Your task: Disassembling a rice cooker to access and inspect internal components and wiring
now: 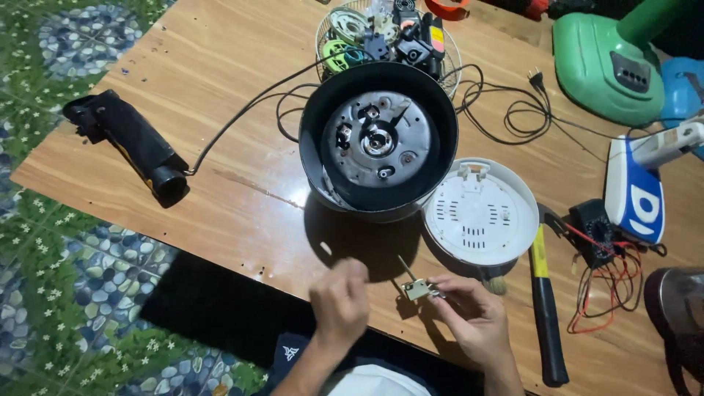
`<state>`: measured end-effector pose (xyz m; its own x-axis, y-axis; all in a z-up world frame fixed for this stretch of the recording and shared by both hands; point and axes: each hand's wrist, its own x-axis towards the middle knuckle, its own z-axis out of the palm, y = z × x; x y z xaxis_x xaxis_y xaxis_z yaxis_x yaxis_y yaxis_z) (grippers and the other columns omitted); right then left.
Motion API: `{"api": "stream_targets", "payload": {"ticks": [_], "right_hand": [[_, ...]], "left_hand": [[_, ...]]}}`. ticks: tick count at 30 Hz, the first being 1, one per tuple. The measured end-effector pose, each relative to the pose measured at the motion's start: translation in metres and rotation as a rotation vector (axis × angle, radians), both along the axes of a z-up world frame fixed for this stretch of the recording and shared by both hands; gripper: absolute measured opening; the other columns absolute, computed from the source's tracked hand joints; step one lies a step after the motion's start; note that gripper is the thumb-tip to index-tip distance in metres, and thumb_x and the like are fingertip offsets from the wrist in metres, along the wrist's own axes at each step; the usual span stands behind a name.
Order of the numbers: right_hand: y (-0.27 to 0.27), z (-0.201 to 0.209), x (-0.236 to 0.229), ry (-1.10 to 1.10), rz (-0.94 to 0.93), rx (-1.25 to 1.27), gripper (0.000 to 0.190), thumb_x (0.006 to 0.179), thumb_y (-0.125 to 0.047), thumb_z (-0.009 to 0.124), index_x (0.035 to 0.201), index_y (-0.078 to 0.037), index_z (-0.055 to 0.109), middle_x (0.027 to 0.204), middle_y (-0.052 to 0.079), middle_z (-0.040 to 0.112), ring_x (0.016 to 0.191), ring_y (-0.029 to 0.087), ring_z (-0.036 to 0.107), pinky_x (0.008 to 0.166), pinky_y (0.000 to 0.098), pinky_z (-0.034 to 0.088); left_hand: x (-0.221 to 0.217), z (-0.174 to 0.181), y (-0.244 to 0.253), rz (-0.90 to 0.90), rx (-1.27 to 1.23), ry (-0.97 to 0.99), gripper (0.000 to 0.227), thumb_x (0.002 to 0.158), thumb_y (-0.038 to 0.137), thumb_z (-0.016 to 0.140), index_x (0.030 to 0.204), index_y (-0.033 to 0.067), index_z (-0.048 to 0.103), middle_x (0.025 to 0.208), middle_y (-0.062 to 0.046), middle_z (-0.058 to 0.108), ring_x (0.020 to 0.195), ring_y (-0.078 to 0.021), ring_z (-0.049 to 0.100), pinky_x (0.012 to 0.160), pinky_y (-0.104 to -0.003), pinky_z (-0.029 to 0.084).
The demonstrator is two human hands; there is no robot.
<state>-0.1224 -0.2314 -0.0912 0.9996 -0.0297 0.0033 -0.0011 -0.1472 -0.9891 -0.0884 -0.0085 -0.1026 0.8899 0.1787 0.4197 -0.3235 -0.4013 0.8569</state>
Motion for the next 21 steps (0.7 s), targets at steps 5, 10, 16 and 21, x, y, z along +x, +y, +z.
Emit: {"api": "stream_targets", "payload": {"ticks": [5,10,16,21], "right_hand": [[-0.004,0.007,0.004,0.041,-0.002,-0.141,0.030,0.075,0.015,0.072,0.103,0.003,0.072,0.114,0.018,0.080,0.097,0.026,0.082,0.092,0.0367,0.069],[0.003,0.012,0.007,0.025,-0.047,-0.513,0.028,0.073,0.002,0.078,0.100,-0.003,0.078,0.094,0.010,0.086,0.076,0.018,0.083,0.072,0.0282,0.069],[-0.001,0.017,0.007,-0.007,-0.041,-0.677,0.023,0.070,-0.006,0.082,0.093,-0.004,0.081,0.102,0.007,0.084,0.085,0.018,0.080,0.079,0.0296,0.065],[0.011,0.045,0.011,-0.079,-0.016,-0.629,0.023,0.070,-0.009,0.083,0.093,-0.003,0.081,0.107,0.010,0.084,0.095,0.021,0.080,0.087,0.0331,0.064]], "left_hand": [[0.038,0.038,0.048,0.116,-0.347,0.341,0.039,0.106,0.026,0.028,0.118,0.0033,0.058,0.066,-0.002,0.050,0.050,-0.0133,0.049,0.048,-0.029,0.043],[0.098,0.055,0.073,0.214,-0.251,0.101,0.052,0.106,0.029,0.026,0.138,-0.0065,0.044,0.133,-0.026,0.056,0.116,-0.0371,0.060,0.099,-0.043,0.047],[0.118,0.076,0.058,0.029,-0.257,0.083,0.044,0.103,0.029,0.037,0.135,0.0006,0.049,0.127,-0.022,0.064,0.115,-0.0357,0.065,0.096,-0.043,0.050],[0.106,0.082,0.050,0.012,-0.253,0.035,0.040,0.101,0.010,0.036,0.137,0.0015,0.051,0.126,-0.020,0.070,0.109,-0.0366,0.071,0.089,-0.041,0.053]]}}
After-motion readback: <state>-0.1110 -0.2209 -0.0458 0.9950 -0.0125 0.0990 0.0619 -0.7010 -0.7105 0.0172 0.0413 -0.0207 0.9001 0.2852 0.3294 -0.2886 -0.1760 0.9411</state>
